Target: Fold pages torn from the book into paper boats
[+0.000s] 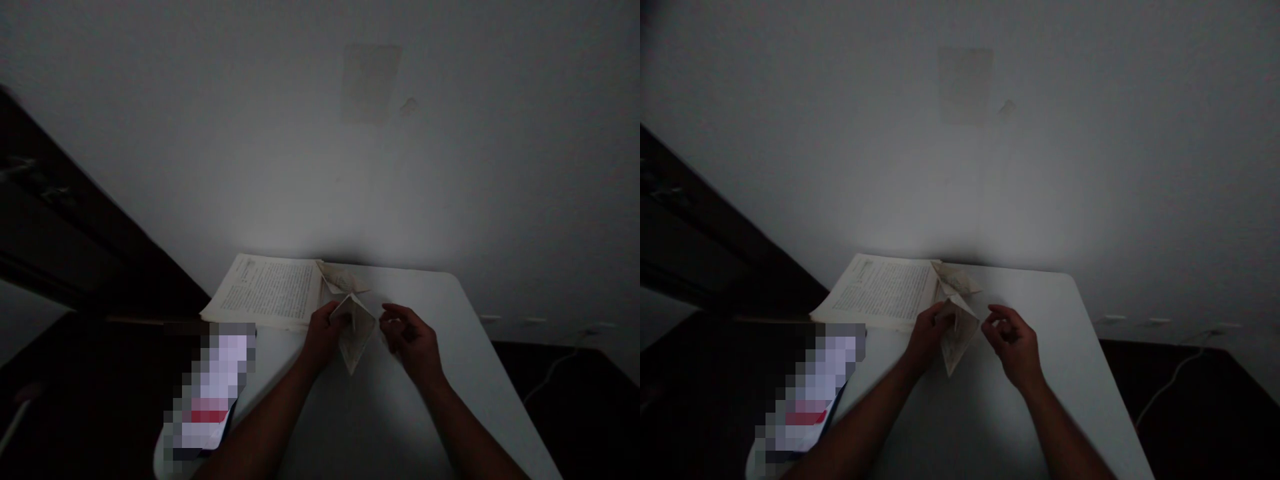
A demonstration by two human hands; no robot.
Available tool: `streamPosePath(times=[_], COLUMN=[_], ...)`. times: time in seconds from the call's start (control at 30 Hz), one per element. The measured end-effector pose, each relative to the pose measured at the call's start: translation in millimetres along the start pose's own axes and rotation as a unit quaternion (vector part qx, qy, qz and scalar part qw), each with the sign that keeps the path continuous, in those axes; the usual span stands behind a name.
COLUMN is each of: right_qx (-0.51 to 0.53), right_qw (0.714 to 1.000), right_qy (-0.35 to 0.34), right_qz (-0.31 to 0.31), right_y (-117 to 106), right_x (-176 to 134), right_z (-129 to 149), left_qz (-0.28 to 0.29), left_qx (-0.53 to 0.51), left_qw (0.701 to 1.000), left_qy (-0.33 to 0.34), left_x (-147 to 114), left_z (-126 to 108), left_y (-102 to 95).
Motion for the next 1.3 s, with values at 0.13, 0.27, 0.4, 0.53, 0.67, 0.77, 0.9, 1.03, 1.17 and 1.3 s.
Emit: streamPosePath(times=[0.13, 0.27, 0.4, 0.53, 0.67, 0.77, 0.9, 1.03, 1.17, 1.3], right_qx=[-0.035, -0.105, -0.143, -0.152, -0.161, -0.145, -0.111, -0.067, -0.054, -0.059], right_qw=[0.995, 0.990, 0.985, 0.983, 0.982, 0.984, 0.986, 0.987, 0.986, 0.987], right_qy=[0.046, 0.054, 0.071, 0.080, 0.084, 0.085, 0.106, 0.119, 0.127, 0.115], right_qz=[0.081, 0.082, 0.069, 0.062, 0.054, 0.059, 0.067, 0.083, 0.092, 0.096], right_y=[22, 22, 16, 15, 13, 14, 15, 20, 23, 23], right_x=[2, 3, 4, 4, 4, 5, 4, 3, 2, 2], right_z=[-6, -9, -19, -22, -20, -21, -28, -29, -30, -29], left_qz=[0.018, 0.053, 0.089, 0.167, 0.235, 0.264, 0.294, 0.317, 0.325, 0.303], left_qx=[-0.005, -0.016, -0.100, -0.280, -0.376, -0.429, -0.485, -0.496, -0.485, -0.482], left_qw=[0.999, 0.997, 0.986, 0.936, 0.888, 0.855, 0.813, 0.798, 0.804, 0.815], left_qy=[-0.032, -0.054, -0.100, -0.135, -0.121, -0.124, -0.133, -0.126, -0.113, -0.108], left_x=[0, -1, -3, -10, -17, -20, -24, -28, -29, -25], left_z=[10, 13, 24, 25, 11, 6, 1, -4, -4, -3], left_y=[9.4, 21.8, 34.0, 56.7, 70.4, 76.3, 83.7, 88.9, 92.0, 89.5])
Point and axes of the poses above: each hand's wrist, its own x-axis towards the middle knuckle, its own y-axis out of the palm, z = x × y, the point moved 10 cm from there along x, towards the middle knuckle, and after that the axes turned 7 degrees about z, right-handed, at the moved point
